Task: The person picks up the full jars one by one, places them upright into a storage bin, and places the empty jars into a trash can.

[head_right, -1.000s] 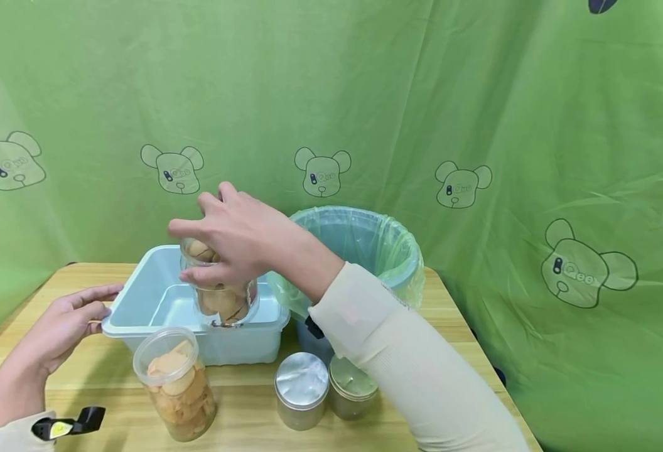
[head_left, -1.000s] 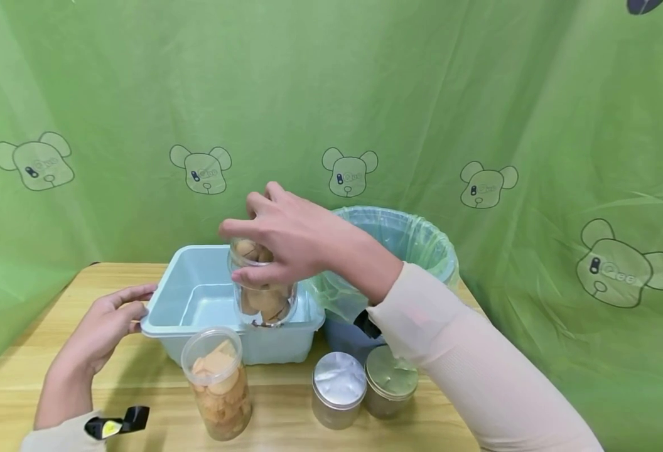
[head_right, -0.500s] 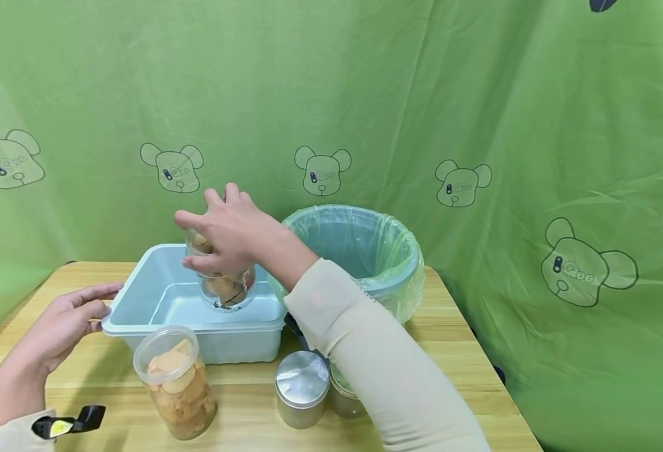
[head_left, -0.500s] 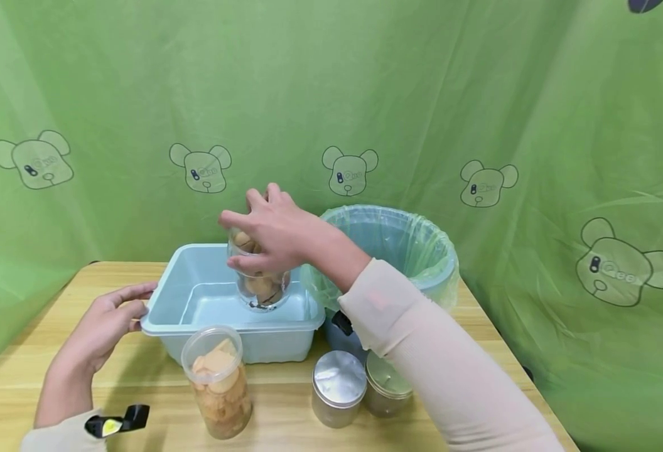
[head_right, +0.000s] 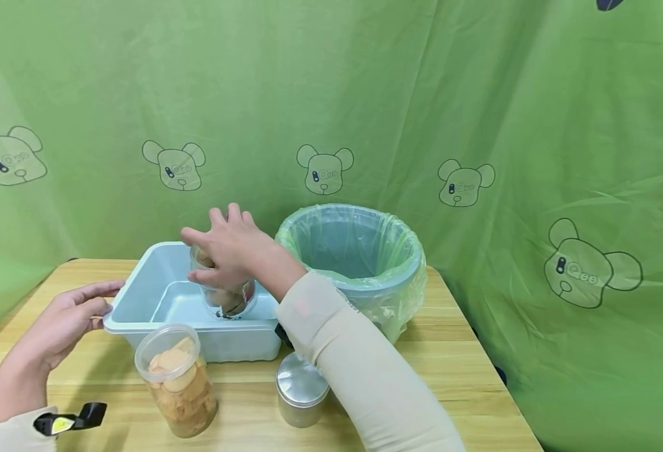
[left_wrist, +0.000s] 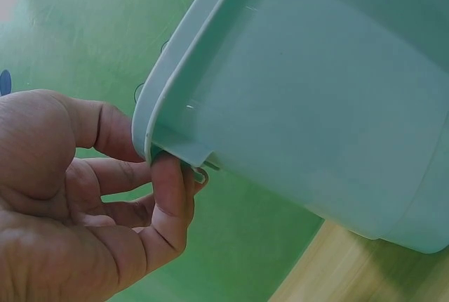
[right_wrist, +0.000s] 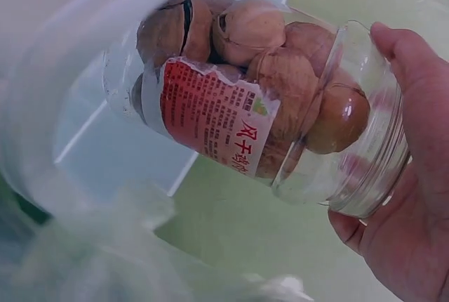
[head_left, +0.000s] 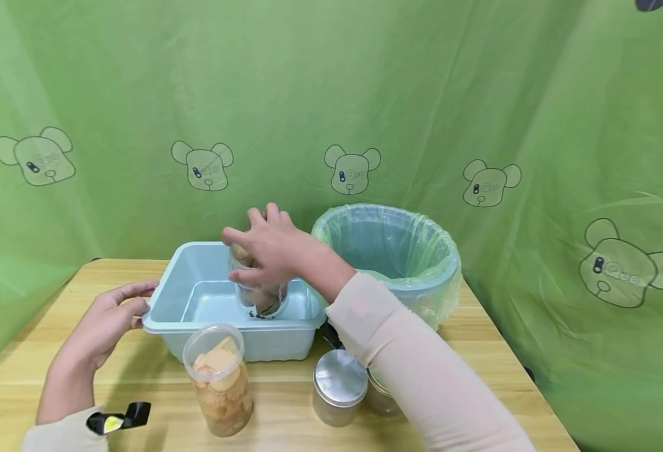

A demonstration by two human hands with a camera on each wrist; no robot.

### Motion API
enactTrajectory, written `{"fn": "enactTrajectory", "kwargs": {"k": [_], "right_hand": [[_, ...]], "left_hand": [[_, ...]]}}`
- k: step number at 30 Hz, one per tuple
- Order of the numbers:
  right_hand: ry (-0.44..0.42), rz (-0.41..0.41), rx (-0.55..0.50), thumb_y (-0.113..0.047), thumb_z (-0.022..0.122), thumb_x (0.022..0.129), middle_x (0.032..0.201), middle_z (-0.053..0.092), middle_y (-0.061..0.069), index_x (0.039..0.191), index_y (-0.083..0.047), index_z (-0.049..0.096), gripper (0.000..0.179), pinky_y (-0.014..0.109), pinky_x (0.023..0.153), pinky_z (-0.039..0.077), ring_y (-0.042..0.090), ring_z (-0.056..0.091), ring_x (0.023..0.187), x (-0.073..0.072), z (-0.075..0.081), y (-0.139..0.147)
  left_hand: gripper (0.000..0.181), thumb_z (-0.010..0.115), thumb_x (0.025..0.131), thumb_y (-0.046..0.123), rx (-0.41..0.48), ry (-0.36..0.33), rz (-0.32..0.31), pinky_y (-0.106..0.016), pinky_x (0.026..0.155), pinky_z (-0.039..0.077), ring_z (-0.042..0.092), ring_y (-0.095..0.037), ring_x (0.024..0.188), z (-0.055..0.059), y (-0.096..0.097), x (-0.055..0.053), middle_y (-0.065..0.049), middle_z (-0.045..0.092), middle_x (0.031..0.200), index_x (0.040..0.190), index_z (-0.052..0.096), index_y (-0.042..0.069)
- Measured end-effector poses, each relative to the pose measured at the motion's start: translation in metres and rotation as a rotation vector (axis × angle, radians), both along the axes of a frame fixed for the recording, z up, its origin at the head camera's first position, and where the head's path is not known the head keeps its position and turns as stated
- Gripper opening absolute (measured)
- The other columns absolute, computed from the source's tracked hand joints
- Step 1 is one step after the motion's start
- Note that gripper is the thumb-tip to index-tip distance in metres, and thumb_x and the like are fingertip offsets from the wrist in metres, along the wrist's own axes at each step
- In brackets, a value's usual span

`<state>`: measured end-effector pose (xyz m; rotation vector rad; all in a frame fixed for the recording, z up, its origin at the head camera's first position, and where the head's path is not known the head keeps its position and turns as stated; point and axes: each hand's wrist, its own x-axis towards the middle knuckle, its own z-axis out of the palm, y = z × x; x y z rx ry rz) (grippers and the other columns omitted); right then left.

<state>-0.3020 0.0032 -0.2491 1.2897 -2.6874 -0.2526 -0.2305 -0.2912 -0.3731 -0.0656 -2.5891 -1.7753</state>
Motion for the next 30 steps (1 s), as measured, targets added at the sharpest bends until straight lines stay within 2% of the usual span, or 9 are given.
{"fn": "enactTrajectory", "kwargs": {"k": [12, 23, 30], "right_hand": [[-0.030, -0.034, 0.046, -0.067, 0.047, 0.098, 0.118, 0.046, 0.008, 0.142, -0.038, 0.044, 0.053, 0.038, 0.084, 0.035, 0.029, 0.037, 0.102, -0.007, -0.031, 0.001], [-0.031, -0.014, 0.063, -0.069, 0.046, 0.097, 0.119, 0.048, 0.010, 0.140, -0.037, 0.044, 0.054, 0.040, 0.084, 0.038, 0.029, 0.040, 0.101, -0.008, -0.053, 0.003], [-0.058, -0.011, 0.049, -0.069, 0.049, 0.097, 0.112, 0.047, 0.006, 0.138, -0.037, 0.044, 0.053, 0.038, 0.084, 0.036, 0.028, 0.039, 0.098, -0.008, -0.064, 0.004]], "left_hand": [[0.058, 0.042, 0.099, 0.004, -0.001, 0.008, -0.001, -0.027, 0.079, 0.056, 0.064, -0.008, 0.095, 0.000, 0.000, 0.000, -0.031, 0.042, 0.149, 0.154, 0.033, -0.010], [0.058, 0.042, 0.099, 0.004, -0.001, 0.013, -0.002, -0.026, 0.079, 0.056, 0.064, -0.006, 0.094, 0.000, 0.000, -0.001, -0.031, 0.042, 0.149, 0.154, 0.034, -0.010], [0.057, 0.042, 0.099, 0.004, 0.000, 0.019, 0.000, -0.026, 0.079, 0.057, 0.064, -0.007, 0.094, 0.000, 0.000, -0.001, -0.032, 0.042, 0.148, 0.153, 0.034, -0.011]]}}
